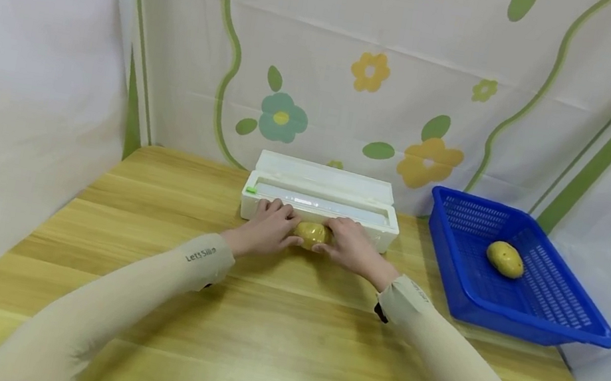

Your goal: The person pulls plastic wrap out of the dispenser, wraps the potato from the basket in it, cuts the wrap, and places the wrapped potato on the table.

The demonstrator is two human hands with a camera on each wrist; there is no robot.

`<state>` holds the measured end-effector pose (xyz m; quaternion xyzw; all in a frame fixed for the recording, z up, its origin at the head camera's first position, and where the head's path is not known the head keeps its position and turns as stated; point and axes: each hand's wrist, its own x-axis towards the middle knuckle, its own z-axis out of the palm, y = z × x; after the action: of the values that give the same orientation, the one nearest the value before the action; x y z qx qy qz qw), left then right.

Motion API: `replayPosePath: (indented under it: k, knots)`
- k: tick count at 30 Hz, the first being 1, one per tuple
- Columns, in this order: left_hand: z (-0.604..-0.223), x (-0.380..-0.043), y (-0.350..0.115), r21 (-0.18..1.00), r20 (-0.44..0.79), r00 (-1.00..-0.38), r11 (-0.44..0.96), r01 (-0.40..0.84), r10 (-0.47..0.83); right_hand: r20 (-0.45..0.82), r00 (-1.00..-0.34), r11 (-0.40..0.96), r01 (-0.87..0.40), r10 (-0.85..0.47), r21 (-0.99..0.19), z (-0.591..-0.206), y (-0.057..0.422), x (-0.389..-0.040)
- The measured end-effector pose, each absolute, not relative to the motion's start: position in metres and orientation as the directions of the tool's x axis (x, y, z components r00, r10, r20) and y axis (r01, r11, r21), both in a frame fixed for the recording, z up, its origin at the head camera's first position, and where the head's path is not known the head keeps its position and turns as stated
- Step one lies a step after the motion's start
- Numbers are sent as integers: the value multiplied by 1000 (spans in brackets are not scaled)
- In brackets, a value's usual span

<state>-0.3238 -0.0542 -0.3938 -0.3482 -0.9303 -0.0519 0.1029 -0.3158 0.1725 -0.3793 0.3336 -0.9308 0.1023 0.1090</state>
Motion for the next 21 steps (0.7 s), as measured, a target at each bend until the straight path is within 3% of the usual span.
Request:
replayPosePath:
  k: [12, 17, 21]
  knots:
    - [-388, -321, -53, 140, 184, -787, 777, 614, 589, 233, -773, 791, -611, -590, -26, -378, 173, -316]
    - [-384, -320, -53, 203, 208, -811, 787, 582, 547, 292, -728, 766, -642, -621, 31, -378, 173, -313]
    - [-379, -320, -53, 189, 240, -814, 796, 574, 530, 359, -686, 750, -659, -633, 64, -376, 173, -314]
